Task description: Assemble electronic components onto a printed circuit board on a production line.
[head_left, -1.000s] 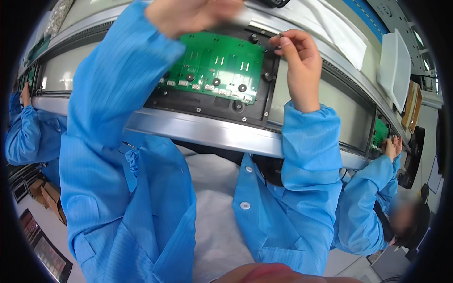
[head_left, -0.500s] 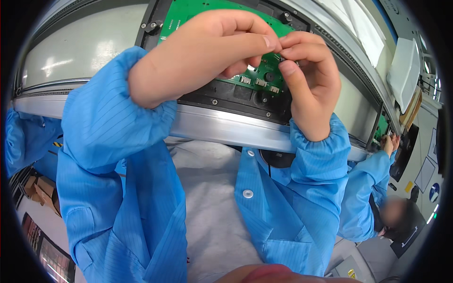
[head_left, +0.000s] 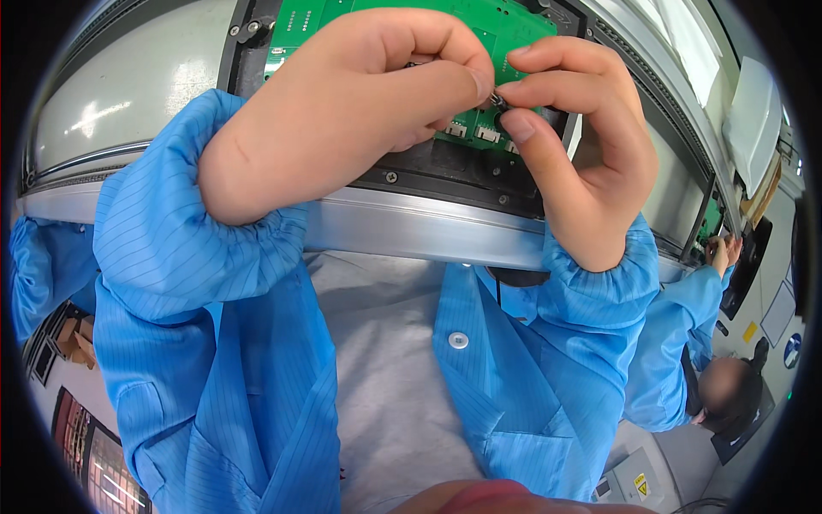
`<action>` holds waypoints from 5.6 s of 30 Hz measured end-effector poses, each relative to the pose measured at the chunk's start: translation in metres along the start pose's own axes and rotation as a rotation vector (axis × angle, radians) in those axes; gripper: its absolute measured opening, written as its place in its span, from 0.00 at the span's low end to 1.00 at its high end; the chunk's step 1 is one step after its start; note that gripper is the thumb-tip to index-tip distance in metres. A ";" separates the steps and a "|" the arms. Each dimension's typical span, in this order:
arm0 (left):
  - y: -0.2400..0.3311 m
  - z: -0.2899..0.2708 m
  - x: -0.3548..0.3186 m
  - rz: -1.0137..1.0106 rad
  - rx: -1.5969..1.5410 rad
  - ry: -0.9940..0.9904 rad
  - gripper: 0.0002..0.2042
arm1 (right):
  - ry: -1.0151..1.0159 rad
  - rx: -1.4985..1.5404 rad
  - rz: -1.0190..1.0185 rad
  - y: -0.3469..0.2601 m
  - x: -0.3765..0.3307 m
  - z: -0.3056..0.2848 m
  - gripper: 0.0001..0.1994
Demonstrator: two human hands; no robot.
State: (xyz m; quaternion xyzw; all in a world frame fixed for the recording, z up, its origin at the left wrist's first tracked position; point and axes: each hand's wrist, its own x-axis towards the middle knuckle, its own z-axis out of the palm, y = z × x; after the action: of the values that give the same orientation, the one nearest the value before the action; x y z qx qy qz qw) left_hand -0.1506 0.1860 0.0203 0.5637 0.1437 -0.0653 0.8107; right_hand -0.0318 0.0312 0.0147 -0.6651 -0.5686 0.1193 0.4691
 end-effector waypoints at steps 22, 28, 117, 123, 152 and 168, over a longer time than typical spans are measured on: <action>0.004 -0.005 0.006 -0.098 -0.460 -0.089 0.15 | -0.174 -0.335 0.149 -0.004 0.010 -0.048 0.06; 0.005 -0.009 0.001 -0.032 -0.538 -0.159 0.14 | -0.375 -0.574 0.127 0.003 0.006 -0.039 0.07; -0.009 0.007 -0.014 -0.106 -0.386 -0.100 0.22 | -0.051 -0.098 -0.006 -0.001 0.002 -0.015 0.08; -0.005 0.009 -0.017 -0.163 -0.230 -0.098 0.14 | -0.091 -0.084 -0.047 -0.008 0.000 -0.013 0.08; -0.001 0.012 -0.018 -0.076 -0.211 0.009 0.10 | -0.052 -0.025 0.061 -0.011 0.006 -0.028 0.06; 0.009 0.010 -0.015 0.043 -0.319 0.101 0.17 | -0.205 -0.333 0.260 0.012 0.003 -0.032 0.04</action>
State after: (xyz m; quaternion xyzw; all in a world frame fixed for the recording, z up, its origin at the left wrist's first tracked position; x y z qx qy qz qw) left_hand -0.1608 0.1788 0.0365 0.4334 0.1809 0.0042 0.8828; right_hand -0.0011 0.0190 0.0232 -0.7853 -0.5348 0.1504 0.2734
